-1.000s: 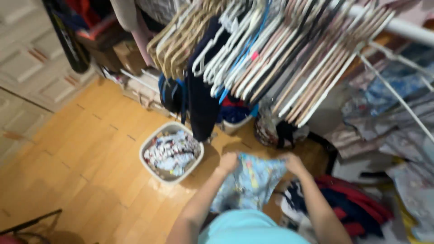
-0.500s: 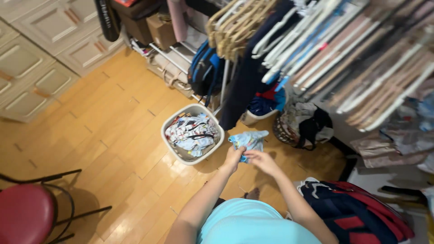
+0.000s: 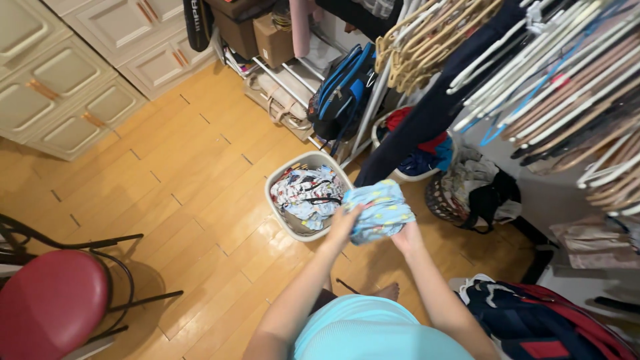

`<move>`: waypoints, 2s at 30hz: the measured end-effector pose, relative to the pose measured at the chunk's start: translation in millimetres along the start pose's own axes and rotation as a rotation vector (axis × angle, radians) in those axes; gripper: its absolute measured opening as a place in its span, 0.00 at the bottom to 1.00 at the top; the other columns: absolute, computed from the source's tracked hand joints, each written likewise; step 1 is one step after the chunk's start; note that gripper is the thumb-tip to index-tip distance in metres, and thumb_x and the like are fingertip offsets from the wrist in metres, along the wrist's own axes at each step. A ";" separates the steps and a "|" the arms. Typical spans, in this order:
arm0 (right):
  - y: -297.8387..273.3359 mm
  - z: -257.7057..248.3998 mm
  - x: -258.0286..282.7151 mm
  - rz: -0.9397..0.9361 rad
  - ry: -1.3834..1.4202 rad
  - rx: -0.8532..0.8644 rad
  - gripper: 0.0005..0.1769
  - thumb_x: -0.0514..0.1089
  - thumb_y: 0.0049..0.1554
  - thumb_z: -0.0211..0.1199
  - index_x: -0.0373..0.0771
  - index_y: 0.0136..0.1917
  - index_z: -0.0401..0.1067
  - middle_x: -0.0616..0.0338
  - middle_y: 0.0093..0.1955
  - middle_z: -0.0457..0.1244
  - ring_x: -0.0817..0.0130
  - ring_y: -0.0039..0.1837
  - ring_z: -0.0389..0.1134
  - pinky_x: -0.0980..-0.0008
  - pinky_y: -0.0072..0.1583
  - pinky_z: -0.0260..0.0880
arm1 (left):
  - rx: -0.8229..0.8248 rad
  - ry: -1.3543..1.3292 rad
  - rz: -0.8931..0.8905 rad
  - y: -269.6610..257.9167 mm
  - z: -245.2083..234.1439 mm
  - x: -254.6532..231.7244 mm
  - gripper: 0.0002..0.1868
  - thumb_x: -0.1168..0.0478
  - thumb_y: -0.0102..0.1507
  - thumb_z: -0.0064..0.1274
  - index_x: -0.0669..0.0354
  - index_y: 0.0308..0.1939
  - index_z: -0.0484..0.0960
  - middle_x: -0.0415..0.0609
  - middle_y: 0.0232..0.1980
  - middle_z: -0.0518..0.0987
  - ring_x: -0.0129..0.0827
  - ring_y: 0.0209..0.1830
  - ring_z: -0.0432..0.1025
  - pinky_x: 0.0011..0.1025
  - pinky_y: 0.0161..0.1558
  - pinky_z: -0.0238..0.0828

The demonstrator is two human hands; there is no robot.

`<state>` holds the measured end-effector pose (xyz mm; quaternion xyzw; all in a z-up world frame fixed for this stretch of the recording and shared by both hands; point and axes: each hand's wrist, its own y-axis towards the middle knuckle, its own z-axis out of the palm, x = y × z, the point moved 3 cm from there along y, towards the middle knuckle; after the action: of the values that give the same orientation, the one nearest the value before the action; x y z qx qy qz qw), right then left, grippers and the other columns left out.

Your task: The person removes clothes from hangers on a rack and places them into a laundry basket by hand.

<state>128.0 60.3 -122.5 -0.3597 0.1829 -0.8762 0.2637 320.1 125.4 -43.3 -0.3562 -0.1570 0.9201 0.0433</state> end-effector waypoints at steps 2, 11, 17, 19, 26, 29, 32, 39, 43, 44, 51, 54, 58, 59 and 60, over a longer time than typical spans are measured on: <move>3.9 18.0 -12.4 0.070 0.105 0.090 0.26 0.51 0.65 0.47 0.35 0.70 0.64 0.50 0.71 0.63 0.56 0.70 0.64 0.55 0.70 0.65 | -0.118 0.055 -0.067 -7.1 -30.2 -2.8 0.26 0.59 0.65 0.58 0.63 0.65 0.73 0.51 0.60 0.81 0.36 0.57 0.77 0.35 0.56 0.76; 38.7 26.6 -47.1 -0.010 -0.127 0.123 0.34 0.30 0.59 0.51 0.37 0.77 0.55 0.47 0.71 0.57 0.55 0.72 0.58 0.54 0.71 0.62 | -0.129 -0.060 -0.069 16.3 -98.2 -24.2 0.33 0.60 0.61 0.62 0.70 0.67 0.70 0.58 0.62 0.79 0.39 0.57 0.77 0.36 0.53 0.76; 32.2 28.4 -17.6 -0.025 -0.323 -0.122 0.35 0.30 0.59 0.49 0.36 0.79 0.52 0.47 0.76 0.56 0.54 0.77 0.57 0.56 0.73 0.62 | -0.513 0.846 -0.055 70.4 -187.7 -19.7 0.39 0.59 0.55 0.69 0.71 0.63 0.65 0.64 0.57 0.78 0.43 0.55 0.76 0.36 0.55 0.74; 24.6 28.8 -6.1 -0.067 -0.342 -0.093 0.33 0.30 0.59 0.48 0.34 0.78 0.55 0.46 0.76 0.57 0.54 0.77 0.58 0.56 0.72 0.62 | -0.479 1.054 0.199 76.2 -177.4 -20.5 0.27 0.60 0.58 0.63 0.67 0.59 0.74 0.64 0.54 0.81 0.46 0.52 0.77 0.36 0.54 0.72; -22.0 4.4 63.6 -0.256 -0.253 -0.176 0.23 0.33 0.61 0.50 0.30 0.69 0.65 0.45 0.68 0.64 0.56 0.70 0.66 0.59 0.68 0.67 | 0.031 0.976 0.368 85.6 1.9 5.2 0.14 0.62 0.65 0.55 0.58 0.54 0.79 0.56 0.47 0.85 0.42 0.47 0.81 0.34 0.50 0.77; -70.2 -13.0 121.6 -0.471 -0.248 -0.253 0.19 0.36 0.63 0.52 0.31 0.67 0.68 0.47 0.63 0.66 0.58 0.64 0.69 0.61 0.65 0.69 | 0.326 1.058 0.453 67.1 104.5 15.7 0.13 0.65 0.65 0.54 0.59 0.54 0.79 0.55 0.49 0.82 0.40 0.47 0.80 0.33 0.49 0.77; -130.2 -31.6 181.4 -0.684 -0.235 -0.342 0.17 0.39 0.64 0.53 0.32 0.64 0.69 0.49 0.59 0.68 0.61 0.59 0.71 0.61 0.62 0.71 | 0.562 1.112 0.452 55.1 195.8 34.9 0.13 0.65 0.67 0.53 0.58 0.55 0.79 0.54 0.50 0.80 0.40 0.48 0.78 0.34 0.49 0.75; -312.2 -74.8 339.8 -1.414 -0.979 -1.335 0.20 0.35 0.63 0.63 0.32 0.67 0.65 0.48 0.67 0.60 0.59 0.63 0.59 0.62 0.61 0.62 | 0.868 0.855 0.342 27.4 358.6 76.8 0.14 0.64 0.69 0.49 0.59 0.58 0.77 0.53 0.55 0.75 0.34 0.49 0.78 0.30 0.50 0.77; -407.5 -105.9 415.3 -1.767 -1.222 -1.585 0.35 0.34 0.63 0.69 0.25 0.77 0.56 0.32 0.80 0.48 0.40 0.82 0.50 0.51 0.80 0.49 | 0.930 0.810 0.313 17.7 416.1 94.2 0.14 0.64 0.69 0.49 0.60 0.59 0.76 0.52 0.58 0.74 0.34 0.50 0.77 0.30 0.50 0.76; -418.4 -118.0 437.7 -1.780 -1.214 -1.594 0.35 0.34 0.63 0.69 0.25 0.77 0.56 0.32 0.80 0.48 0.40 0.82 0.50 0.51 0.80 0.49 | 0.942 0.808 0.321 18.0 427.4 99.2 0.14 0.64 0.69 0.49 0.60 0.59 0.76 0.52 0.58 0.74 0.34 0.50 0.77 0.30 0.50 0.76; -392.8 -185.6 523.3 -1.321 -1.080 -0.923 0.14 0.41 0.69 0.58 0.32 0.64 0.74 0.55 0.52 0.71 0.70 0.54 0.71 0.71 0.58 0.70 | 0.999 0.789 0.314 18.5 476.2 159.9 0.14 0.63 0.69 0.50 0.60 0.58 0.76 0.51 0.55 0.77 0.34 0.52 0.77 0.30 0.53 0.75; -358.5 -162.6 512.9 -1.304 -1.085 -0.836 0.15 0.42 0.68 0.56 0.35 0.65 0.72 0.57 0.50 0.70 0.71 0.52 0.71 0.69 0.55 0.71 | 1.006 0.840 0.331 21.8 497.8 186.4 0.13 0.63 0.69 0.51 0.60 0.57 0.77 0.51 0.54 0.78 0.33 0.52 0.77 0.31 0.53 0.74; -326.9 -94.0 490.6 -1.231 -1.246 -0.852 0.16 0.42 0.62 0.60 0.42 0.63 0.74 0.58 0.48 0.71 0.69 0.50 0.73 0.69 0.52 0.72 | 1.045 0.878 0.376 28.7 526.9 241.2 0.16 0.64 0.67 0.51 0.60 0.59 0.76 0.53 0.54 0.79 0.37 0.53 0.77 0.32 0.54 0.74; -325.5 -77.4 489.3 -1.208 -1.251 -0.835 0.15 0.43 0.63 0.60 0.42 0.62 0.74 0.57 0.48 0.71 0.69 0.49 0.72 0.69 0.53 0.72 | 1.057 0.880 0.368 32.2 532.8 255.5 0.16 0.64 0.67 0.51 0.60 0.59 0.76 0.53 0.54 0.79 0.37 0.53 0.77 0.32 0.54 0.74; -330.7 -65.6 487.1 -1.206 -1.244 -0.850 0.15 0.43 0.63 0.60 0.42 0.62 0.74 0.57 0.48 0.71 0.69 0.49 0.72 0.69 0.53 0.72 | 1.130 0.815 0.420 33.4 539.5 267.7 0.18 0.66 0.65 0.50 0.61 0.61 0.75 0.55 0.57 0.79 0.41 0.57 0.76 0.34 0.58 0.72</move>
<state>-322.3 42.3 261.9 -0.8585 0.0969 -0.3778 -0.3331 -238.6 5.8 150.2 -0.6163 0.4425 0.6440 0.0981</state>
